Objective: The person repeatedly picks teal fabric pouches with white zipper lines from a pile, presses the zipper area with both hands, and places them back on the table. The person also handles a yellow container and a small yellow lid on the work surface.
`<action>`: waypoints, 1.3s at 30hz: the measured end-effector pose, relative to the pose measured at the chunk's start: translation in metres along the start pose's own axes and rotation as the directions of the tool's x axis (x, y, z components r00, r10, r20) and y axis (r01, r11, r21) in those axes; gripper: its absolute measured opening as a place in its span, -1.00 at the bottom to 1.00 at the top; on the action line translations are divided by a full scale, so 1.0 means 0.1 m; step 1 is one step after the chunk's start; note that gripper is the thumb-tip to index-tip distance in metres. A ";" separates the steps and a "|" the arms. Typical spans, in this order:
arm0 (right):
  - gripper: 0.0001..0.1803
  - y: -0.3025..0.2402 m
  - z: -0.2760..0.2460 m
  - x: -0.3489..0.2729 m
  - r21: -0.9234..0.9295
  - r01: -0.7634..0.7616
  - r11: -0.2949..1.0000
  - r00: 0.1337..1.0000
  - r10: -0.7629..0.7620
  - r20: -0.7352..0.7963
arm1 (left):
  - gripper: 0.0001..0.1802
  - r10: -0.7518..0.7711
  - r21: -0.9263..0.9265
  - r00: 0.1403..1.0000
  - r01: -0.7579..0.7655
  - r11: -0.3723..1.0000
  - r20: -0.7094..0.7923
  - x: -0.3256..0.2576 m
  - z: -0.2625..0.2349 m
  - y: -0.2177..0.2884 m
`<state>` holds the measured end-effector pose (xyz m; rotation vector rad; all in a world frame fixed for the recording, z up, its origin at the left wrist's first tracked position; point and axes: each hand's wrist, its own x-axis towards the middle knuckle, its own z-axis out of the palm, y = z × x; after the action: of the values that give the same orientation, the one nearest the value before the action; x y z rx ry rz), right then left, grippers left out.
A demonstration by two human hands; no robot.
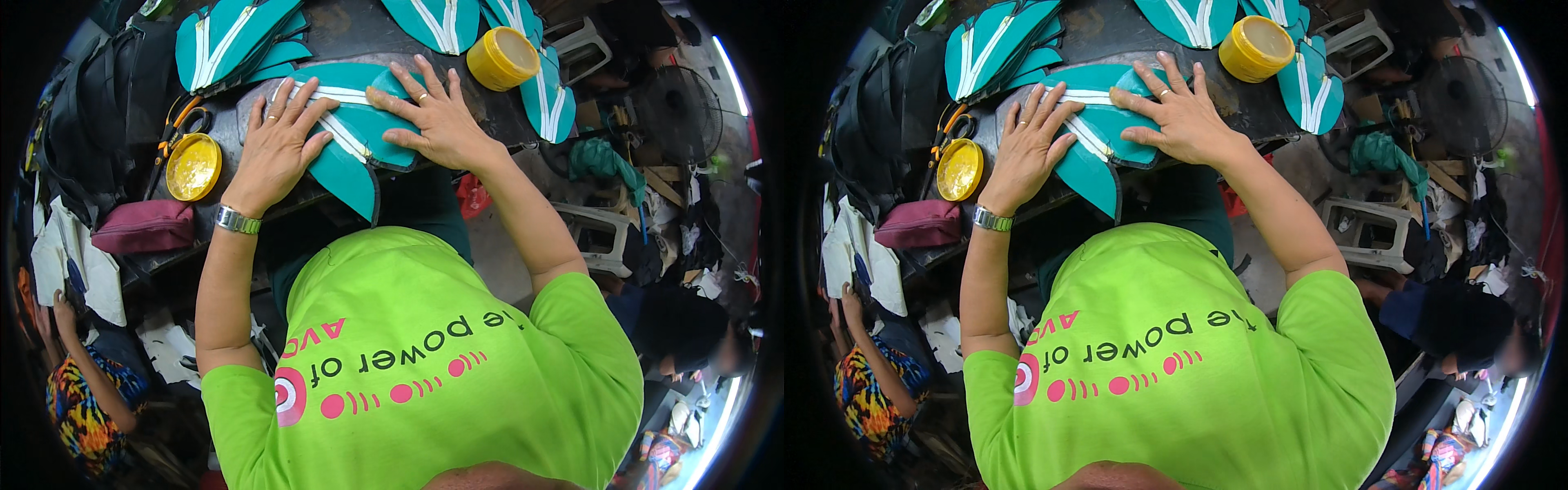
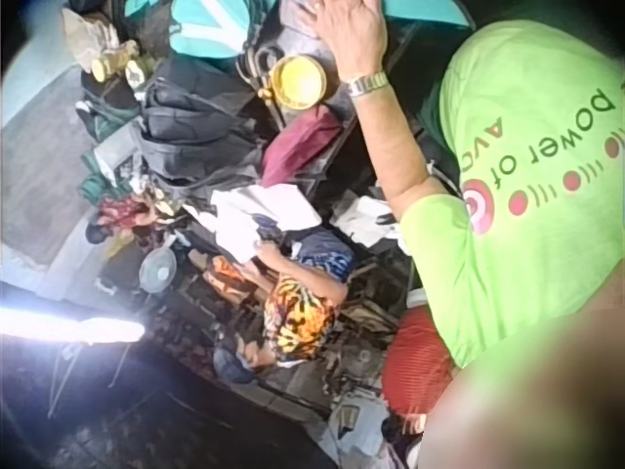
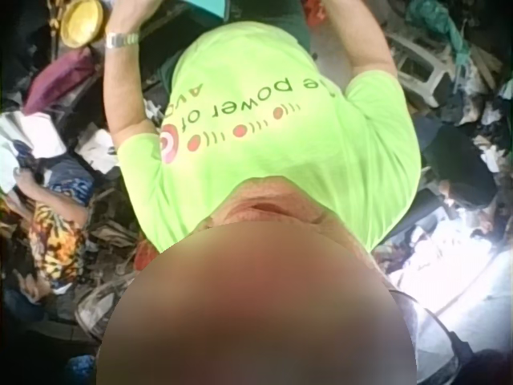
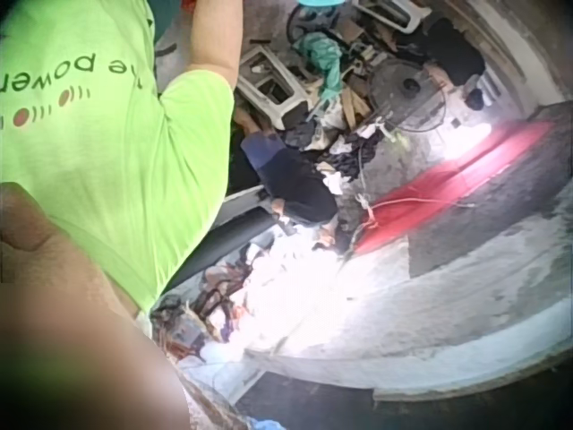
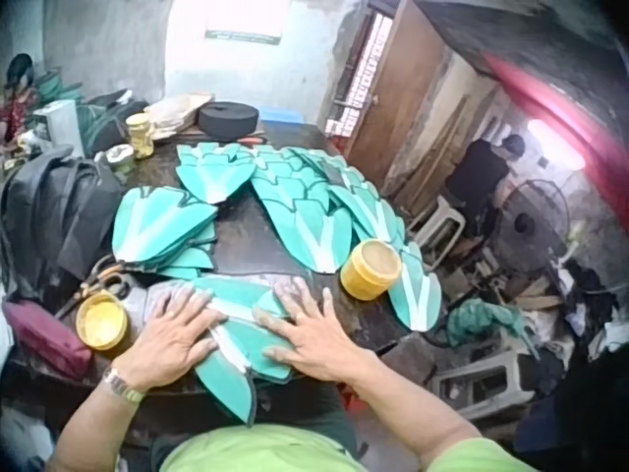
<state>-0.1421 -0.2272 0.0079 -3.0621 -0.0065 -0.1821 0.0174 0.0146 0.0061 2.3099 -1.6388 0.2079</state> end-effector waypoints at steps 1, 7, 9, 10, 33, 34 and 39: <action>-0.24 -0.03 -0.01 -0.02 -0.023 0.007 1.000 1.000 -0.006 0.025 | -0.51 0.003 0.003 1.000 -0.003 1.000 -0.011 0.00 0.01 0.01; -0.25 -0.47 -0.04 -0.20 0.039 0.104 0.994 0.994 -0.103 -0.020 | -0.52 -0.016 -0.008 0.999 0.015 1.000 -0.037 0.01 0.05 0.01; -0.29 -0.58 -0.06 -0.22 0.131 0.123 0.984 0.992 -0.126 0.013 | -0.53 -0.038 -0.005 0.999 0.038 0.999 -0.021 0.01 0.05 0.02; -0.31 -0.61 -0.07 -0.23 0.196 0.147 0.970 0.988 -0.154 0.025 | -0.54 -0.041 -0.002 0.999 0.041 0.999 -0.024 0.02 0.05 0.02; -0.15 0.24 -0.01 -0.15 -0.105 -0.230 0.967 0.968 0.217 -0.128 | -0.34 -0.088 0.017 0.993 0.090 0.996 -0.077 0.38 0.01 0.00; -0.15 0.23 0.00 -0.13 -0.118 -0.214 0.970 0.973 0.201 -0.111 | -0.31 -0.043 0.013 0.991 0.045 0.999 -0.124 0.42 0.03 -0.03; -0.16 0.13 0.03 -0.04 -0.015 -0.132 0.991 0.991 0.132 -0.018 | -0.22 0.005 -0.055 0.994 -0.011 0.998 -0.112 0.57 0.13 -0.14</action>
<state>-0.1456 -0.2402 0.0032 -3.0628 0.1995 -0.2005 0.0493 -0.0358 0.0080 2.2097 -1.5794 0.2844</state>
